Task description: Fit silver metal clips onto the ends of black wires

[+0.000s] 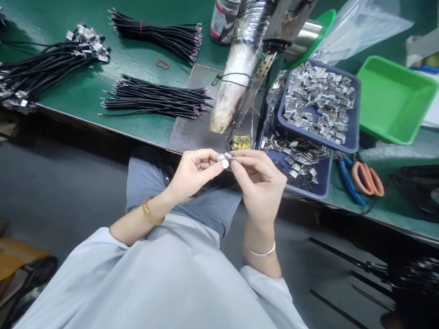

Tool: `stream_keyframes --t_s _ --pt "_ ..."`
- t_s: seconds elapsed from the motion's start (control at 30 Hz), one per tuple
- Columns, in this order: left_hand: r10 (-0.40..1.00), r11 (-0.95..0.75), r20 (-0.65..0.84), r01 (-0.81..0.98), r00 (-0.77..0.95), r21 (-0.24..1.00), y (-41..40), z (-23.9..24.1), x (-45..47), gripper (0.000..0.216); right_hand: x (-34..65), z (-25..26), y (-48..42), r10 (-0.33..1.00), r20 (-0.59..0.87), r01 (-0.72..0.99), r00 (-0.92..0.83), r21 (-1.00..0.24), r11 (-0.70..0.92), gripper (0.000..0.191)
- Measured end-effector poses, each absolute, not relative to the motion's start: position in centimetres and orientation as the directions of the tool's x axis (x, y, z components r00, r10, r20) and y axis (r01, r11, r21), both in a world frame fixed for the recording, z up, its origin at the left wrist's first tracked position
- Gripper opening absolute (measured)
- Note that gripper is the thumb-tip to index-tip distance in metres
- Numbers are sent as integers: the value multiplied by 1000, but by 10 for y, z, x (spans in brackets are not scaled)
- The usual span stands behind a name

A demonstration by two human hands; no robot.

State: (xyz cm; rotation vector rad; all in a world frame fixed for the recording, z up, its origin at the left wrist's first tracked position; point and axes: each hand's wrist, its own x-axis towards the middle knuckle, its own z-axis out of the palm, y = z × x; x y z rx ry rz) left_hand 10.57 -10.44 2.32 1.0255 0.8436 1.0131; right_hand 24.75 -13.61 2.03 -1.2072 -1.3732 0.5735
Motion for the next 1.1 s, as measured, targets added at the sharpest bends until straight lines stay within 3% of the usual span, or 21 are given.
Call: stream_keyframes --t_s 0.3,0.67,1.1 --pt "953 129 -41 -280 301 951 -107 19 108 42 246 25 -141 873 453 424 183 -837 345 9" --pt "936 165 -61 -280 346 946 -108 21 104 49 249 19 -137 915 364 291 173 -907 306 8" --pt "933 132 -13 -308 360 942 -109 18 104 38 249 22 -139 908 395 342 139 -880 331 8"
